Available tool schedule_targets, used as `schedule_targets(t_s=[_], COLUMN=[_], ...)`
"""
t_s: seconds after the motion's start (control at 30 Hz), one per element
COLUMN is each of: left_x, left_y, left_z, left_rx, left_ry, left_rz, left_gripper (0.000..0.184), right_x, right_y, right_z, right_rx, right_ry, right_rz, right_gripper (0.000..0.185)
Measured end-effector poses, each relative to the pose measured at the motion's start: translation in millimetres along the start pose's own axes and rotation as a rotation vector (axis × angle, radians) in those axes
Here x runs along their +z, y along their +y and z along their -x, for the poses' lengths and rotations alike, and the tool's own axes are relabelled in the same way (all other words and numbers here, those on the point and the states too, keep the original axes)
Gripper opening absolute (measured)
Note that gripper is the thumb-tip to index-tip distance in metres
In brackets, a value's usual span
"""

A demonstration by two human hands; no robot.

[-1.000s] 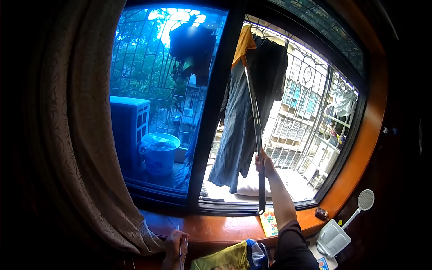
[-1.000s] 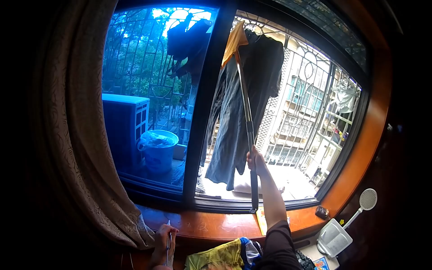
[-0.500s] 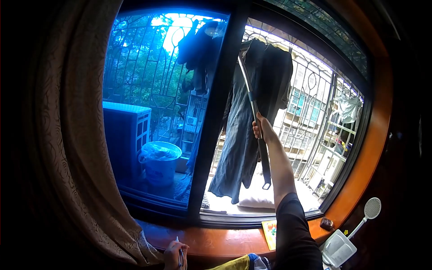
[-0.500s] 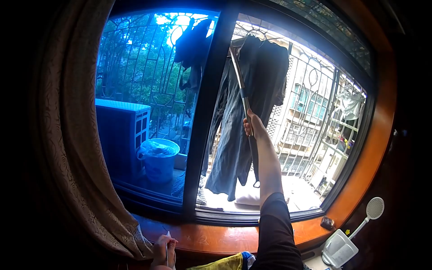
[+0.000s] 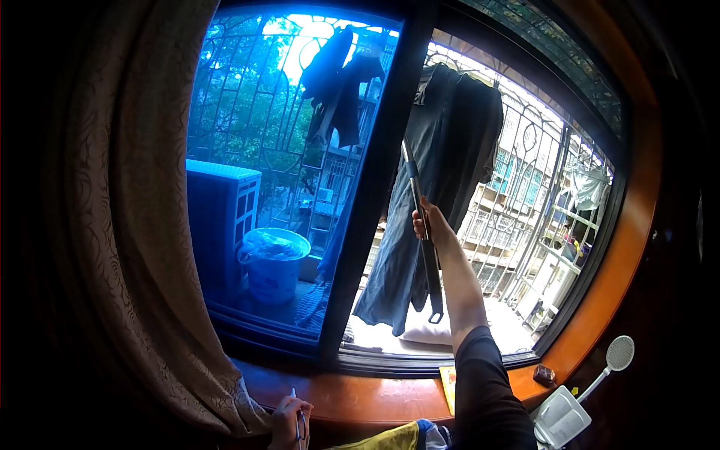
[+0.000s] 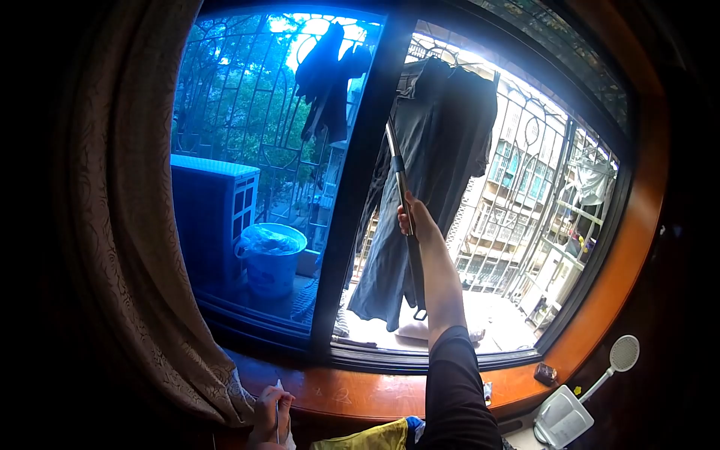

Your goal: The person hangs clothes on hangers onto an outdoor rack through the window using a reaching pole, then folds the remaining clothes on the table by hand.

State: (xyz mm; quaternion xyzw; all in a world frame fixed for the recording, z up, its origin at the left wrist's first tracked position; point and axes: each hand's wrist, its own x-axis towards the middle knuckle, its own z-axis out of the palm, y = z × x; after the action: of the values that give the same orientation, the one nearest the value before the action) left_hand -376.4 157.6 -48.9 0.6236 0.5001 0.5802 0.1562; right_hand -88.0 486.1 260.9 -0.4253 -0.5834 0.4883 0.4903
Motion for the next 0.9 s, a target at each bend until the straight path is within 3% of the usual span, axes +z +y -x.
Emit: schedule_targets(t_s=[0.13,0.23,0.4,0.53,0.6,0.83,0.9], left_x=[-2.0,-6.2,-19.3,-28.9,-34.8,-56.2,-61.2], left_y=[1.8,22.5,86.6,142.2,155.7,157.1,156.9], left_z=[-2.6,-12.8,-52.7,-67.9,-64.5,-55.3,-54.7], left_rx=[0.107,0.153,0.507,0.639,0.632,0.673,0.448], left_ry=[-0.004,-0.005,-0.068,-0.013,0.001,-0.061,-0.134], left_rz=[-0.041,0.033,0.051,0.069,0.074,0.235,0.55], left_gripper=[0.002,0.006,0.008,0.009,0.009,0.014,0.016], right_x=[-6.0,-13.0,-17.7,-5.9,4.5,24.1,26.5], right_y=[18.5,41.9,55.7,4.5,-25.6,-45.6,-27.7], right_z=[28.6,71.3,149.1,148.7,140.4,130.1,147.2], right_rx=[0.021,0.053,0.002,-0.056,-0.087,-0.088,-0.092], right_ry=[-0.025,-0.025,-0.08,0.151,0.239,0.062,0.088], right_rz=[-0.045,-0.093,-0.213,-0.01,0.069,-0.219,-0.234], right_gripper=[0.054,0.054,0.053,0.053,0.054,0.055,0.055])
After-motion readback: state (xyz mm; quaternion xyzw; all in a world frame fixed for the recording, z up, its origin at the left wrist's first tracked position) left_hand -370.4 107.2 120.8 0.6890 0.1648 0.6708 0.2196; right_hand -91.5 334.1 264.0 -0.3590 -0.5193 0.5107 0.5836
